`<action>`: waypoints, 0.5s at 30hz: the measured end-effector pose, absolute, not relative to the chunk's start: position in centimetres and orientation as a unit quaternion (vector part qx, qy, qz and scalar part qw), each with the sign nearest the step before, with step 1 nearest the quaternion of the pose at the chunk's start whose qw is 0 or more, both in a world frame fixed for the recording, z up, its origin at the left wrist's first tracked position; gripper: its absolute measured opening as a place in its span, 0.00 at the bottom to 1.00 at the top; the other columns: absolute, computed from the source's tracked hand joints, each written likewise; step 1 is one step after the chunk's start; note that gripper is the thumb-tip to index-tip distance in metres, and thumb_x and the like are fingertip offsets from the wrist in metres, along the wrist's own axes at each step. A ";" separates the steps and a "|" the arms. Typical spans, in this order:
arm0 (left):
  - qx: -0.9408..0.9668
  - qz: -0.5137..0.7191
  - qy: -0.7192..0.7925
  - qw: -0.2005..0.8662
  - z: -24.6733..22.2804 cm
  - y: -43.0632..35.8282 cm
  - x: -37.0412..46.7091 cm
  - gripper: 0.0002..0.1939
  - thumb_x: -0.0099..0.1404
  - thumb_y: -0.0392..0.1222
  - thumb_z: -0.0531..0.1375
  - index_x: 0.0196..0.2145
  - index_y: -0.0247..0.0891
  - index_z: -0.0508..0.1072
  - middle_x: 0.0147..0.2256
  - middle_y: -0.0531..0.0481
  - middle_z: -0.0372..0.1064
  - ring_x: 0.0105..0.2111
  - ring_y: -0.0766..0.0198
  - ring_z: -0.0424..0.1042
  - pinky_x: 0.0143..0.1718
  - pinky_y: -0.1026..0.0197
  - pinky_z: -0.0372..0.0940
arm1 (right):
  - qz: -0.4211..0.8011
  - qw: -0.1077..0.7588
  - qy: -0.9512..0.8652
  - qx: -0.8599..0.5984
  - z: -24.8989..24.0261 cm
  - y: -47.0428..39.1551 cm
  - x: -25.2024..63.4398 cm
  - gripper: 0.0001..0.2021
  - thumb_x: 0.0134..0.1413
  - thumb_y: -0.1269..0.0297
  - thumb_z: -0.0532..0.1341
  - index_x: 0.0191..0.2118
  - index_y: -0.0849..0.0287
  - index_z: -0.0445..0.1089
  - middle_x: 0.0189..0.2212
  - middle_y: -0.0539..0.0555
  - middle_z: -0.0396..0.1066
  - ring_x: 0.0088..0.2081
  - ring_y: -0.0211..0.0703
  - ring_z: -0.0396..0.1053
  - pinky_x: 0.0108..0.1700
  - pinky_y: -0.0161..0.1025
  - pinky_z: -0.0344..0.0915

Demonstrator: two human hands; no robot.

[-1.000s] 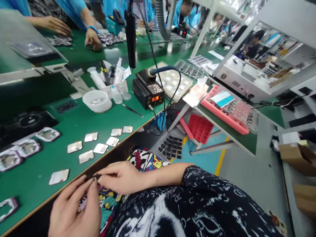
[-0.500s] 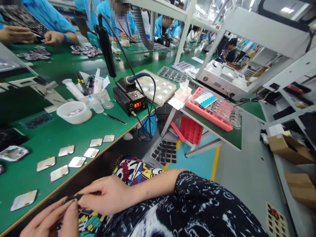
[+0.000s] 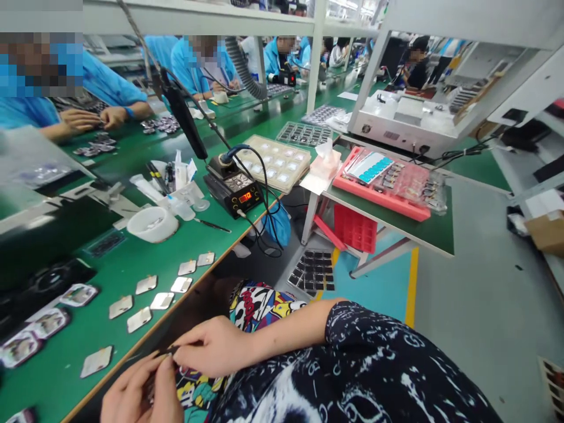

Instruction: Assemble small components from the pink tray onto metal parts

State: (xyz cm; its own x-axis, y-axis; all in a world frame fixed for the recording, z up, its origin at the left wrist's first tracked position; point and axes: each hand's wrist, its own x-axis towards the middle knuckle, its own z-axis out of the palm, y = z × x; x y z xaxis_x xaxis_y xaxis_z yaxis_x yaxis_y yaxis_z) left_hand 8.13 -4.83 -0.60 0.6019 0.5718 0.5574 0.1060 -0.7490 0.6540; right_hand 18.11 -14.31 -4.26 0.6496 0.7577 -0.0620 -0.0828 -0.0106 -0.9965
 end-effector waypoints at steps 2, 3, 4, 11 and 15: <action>0.854 0.397 0.180 0.286 -1.2 -4.5 8.2 0.13 0.62 0.41 0.66 0.43 0.59 0.81 0.42 0.50 0.77 0.42 0.43 0.78 0.47 0.40 0.71 | 0.318 0.655 -0.262 -0.634 -4.6 -14.3 18.2 0.09 0.68 0.65 0.64 0.39 0.58 0.83 0.28 0.44 0.71 0.32 0.34 0.67 0.30 0.26 0.59; 0.859 0.390 0.172 0.284 -1.5 -4.4 8.2 0.16 0.63 0.41 0.65 0.46 0.61 0.81 0.43 0.50 0.77 0.43 0.43 0.78 0.48 0.39 0.71 | 0.319 0.652 -0.253 -0.640 -4.7 -14.3 18.3 0.09 0.68 0.65 0.64 0.41 0.58 0.84 0.29 0.44 0.73 0.33 0.34 0.68 0.31 0.26 0.60; 0.864 0.382 0.167 0.282 -1.8 -4.2 8.2 0.19 0.63 0.40 0.65 0.48 0.63 0.81 0.43 0.50 0.77 0.43 0.42 0.78 0.49 0.38 0.72 | 0.323 0.648 -0.243 -0.645 -4.8 -14.2 18.3 0.09 0.68 0.66 0.64 0.42 0.58 0.84 0.30 0.44 0.74 0.34 0.35 0.70 0.32 0.26 0.60; 0.882 0.367 0.156 0.252 -2.8 -3.1 7.9 0.29 0.64 0.42 0.64 0.59 0.73 0.77 0.44 0.50 0.77 0.46 0.37 0.77 0.54 0.33 0.71 | 0.359 0.653 -0.220 -0.630 -4.5 -13.7 18.3 0.10 0.67 0.68 0.64 0.43 0.57 0.86 0.31 0.45 0.77 0.36 0.37 0.74 0.35 0.27 0.65; 0.885 0.361 0.163 0.245 -4.1 -2.3 7.6 0.28 0.64 0.42 0.64 0.58 0.72 0.78 0.45 0.50 0.78 0.48 0.37 0.77 0.56 0.32 0.72 | 0.356 0.655 -0.214 -0.631 -4.7 -13.7 18.3 0.09 0.66 0.68 0.65 0.41 0.57 0.86 0.30 0.45 0.77 0.38 0.38 0.75 0.37 0.27 0.66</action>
